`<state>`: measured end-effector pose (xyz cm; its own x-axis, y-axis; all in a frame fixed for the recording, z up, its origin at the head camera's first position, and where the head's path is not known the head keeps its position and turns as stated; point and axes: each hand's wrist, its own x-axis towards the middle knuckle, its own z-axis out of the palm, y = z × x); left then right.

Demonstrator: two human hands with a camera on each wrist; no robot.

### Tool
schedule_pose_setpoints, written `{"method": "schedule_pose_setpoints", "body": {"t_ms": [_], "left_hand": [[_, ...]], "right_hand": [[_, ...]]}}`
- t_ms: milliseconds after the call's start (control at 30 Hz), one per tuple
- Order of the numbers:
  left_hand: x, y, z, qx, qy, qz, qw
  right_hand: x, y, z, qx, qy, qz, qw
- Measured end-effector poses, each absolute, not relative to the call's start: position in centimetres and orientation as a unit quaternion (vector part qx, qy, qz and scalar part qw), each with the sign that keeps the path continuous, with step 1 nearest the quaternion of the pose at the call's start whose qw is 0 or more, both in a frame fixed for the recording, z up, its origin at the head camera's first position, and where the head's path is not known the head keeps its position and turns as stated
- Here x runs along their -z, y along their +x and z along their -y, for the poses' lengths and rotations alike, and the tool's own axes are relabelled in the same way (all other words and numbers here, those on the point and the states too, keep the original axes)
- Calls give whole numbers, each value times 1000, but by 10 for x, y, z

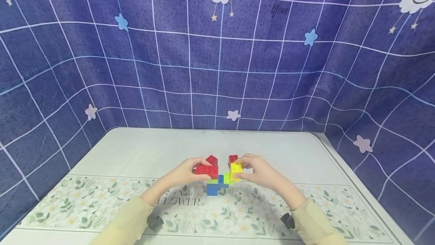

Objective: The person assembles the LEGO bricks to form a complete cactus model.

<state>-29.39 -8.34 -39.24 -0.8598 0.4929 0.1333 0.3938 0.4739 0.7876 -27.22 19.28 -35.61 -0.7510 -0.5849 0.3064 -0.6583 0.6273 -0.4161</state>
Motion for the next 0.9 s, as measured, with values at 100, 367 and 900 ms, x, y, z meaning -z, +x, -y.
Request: {"method": "schedule_pose_setpoints", "body": {"t_ms": [100, 367, 900], "left_hand": [[392, -294, 83, -440, 259, -858, 55], [391, -293, 83, -435, 257, -861, 55], [394, -294, 83, -443, 257, -857, 58]], "right_hand": [[355, -272, -193, -260, 344, 900, 68], [356, -274, -194, -269, 345, 897, 62], [361, -275, -193, -301, 350, 885, 60]]}}
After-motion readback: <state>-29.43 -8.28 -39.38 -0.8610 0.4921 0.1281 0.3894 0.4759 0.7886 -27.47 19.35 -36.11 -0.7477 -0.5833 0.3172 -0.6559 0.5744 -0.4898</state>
